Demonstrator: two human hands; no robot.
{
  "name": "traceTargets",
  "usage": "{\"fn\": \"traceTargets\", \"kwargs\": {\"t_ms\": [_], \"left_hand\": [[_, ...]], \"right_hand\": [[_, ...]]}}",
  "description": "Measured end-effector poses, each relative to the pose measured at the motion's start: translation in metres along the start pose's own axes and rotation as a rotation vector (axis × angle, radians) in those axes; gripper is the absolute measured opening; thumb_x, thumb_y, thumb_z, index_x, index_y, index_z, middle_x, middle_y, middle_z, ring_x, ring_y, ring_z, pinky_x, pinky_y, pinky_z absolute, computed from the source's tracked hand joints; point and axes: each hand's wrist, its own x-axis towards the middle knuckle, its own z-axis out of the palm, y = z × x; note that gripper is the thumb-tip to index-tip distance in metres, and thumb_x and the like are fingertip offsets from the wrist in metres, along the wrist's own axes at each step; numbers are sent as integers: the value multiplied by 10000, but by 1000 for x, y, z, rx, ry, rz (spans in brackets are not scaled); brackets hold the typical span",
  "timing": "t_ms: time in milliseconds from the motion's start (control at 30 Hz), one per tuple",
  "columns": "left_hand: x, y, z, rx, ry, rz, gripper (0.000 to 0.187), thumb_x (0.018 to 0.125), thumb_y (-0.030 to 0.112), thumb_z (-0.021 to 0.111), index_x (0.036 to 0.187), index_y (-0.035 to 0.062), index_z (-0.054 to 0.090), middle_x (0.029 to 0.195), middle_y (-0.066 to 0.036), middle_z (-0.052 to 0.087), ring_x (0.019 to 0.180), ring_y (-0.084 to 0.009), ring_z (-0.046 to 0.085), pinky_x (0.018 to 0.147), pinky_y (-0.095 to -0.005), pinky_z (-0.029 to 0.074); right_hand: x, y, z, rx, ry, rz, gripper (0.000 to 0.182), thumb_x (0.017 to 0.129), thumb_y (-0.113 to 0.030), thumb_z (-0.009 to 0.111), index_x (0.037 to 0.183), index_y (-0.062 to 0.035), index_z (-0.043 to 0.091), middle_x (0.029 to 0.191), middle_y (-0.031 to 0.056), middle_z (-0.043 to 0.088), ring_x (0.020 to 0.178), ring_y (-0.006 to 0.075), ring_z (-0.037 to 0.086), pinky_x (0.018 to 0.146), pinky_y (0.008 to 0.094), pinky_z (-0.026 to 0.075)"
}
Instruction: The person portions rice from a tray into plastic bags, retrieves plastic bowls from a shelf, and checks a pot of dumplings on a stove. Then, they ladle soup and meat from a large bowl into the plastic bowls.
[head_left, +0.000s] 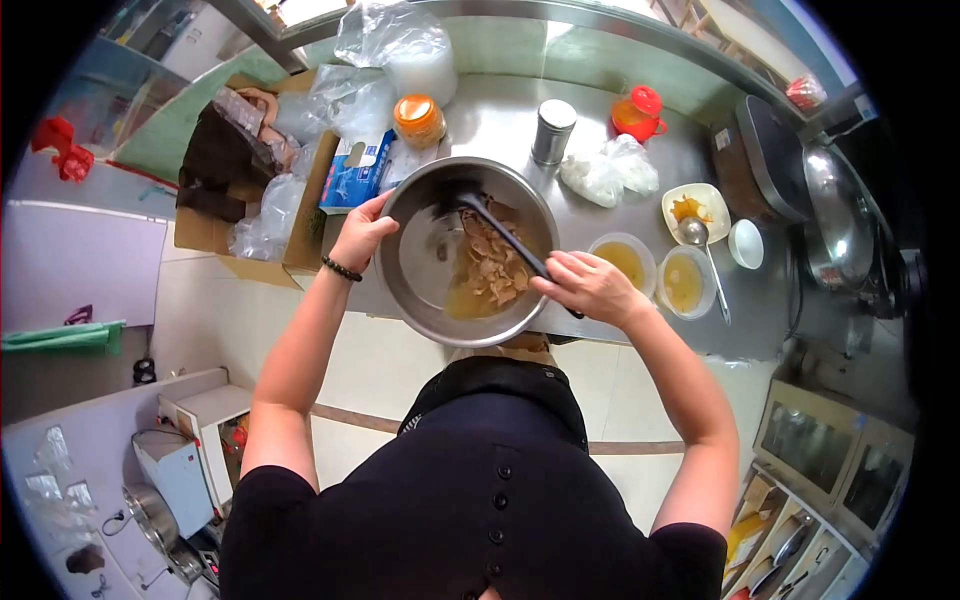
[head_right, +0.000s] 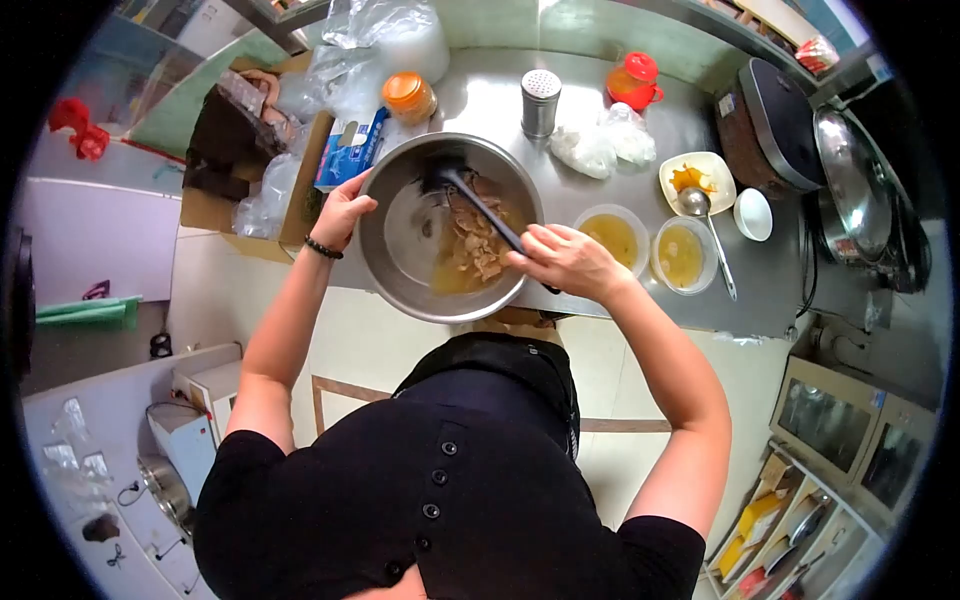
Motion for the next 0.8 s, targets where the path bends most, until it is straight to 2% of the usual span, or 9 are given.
{"fn": "traceTargets", "kwargs": {"t_ms": [67,133,167,267,300,367,533,600,800], "left_hand": [[0,1,0,-29,15,-20,520,685,-54,480,1202,-7,450,1060,-44,558,893,-94,532,784,-223,425],[0,-1,0,-42,59,-30,519,684,-53,480,1200,-6,453,1059,-46,559,890,-95,533,782,-224,427],[1,-2,0,-45,88,-37,518,683,-51,480,1198,-4,456,1058,-48,559,887,-97,535,779,-224,428],[2,-3,4,-63,133,-36,509,678,-48,482,1185,-2,472,1043,-51,566,879,-97,536,770,-226,431],[1,-2,7,-69,159,-51,505,676,-47,482,1180,-1,477,1038,-51,568,877,-97,536,768,-225,431],[0,0,13,-63,176,-30,493,674,-49,485,1165,-1,490,1016,-50,577,857,-94,541,754,-220,434],[-5,2,23,-54,236,-5,480,675,-53,497,1153,-10,496,974,-48,593,819,-86,553,730,-206,439],[-9,5,29,-53,229,10,478,677,-53,495,1153,-12,495,976,-49,593,821,-85,554,729,-202,438],[-14,2,30,-46,245,45,472,683,-51,489,1153,-16,495,989,-55,590,831,-84,556,724,-199,442]], "right_hand": [[-13,-4,-3,-6,-16,23,290,731,-134,527,1021,-133,520,886,36,498,896,170,533,753,275,455],[-23,-16,-13,160,-61,258,256,725,-114,575,980,-117,555,818,43,541,798,175,569,683,278,468],[-24,-22,-18,165,-67,251,256,725,-114,575,980,-117,555,818,43,541,798,175,569,683,278,468],[-29,-39,-30,525,150,705,205,711,-96,642,911,-69,601,744,90,595,626,214,576,578,294,463],[-32,-43,-33,528,145,704,205,711,-96,642,911,-69,601,744,90,595,626,214,576,578,294,463],[-37,-49,-38,704,139,920,185,729,-93,629,910,-56,609,754,94,600,640,194,578,588,267,455],[-49,-61,-33,847,179,1031,172,749,-82,612,914,-31,615,760,87,616,637,135,578,591,240,455],[-48,-68,-32,1079,244,1161,167,771,-80,597,917,1,607,746,70,616,628,106,579,584,224,464],[-41,-79,-37,1320,332,1383,172,807,-91,567,922,34,596,730,65,604,645,103,589,588,214,480]]}}
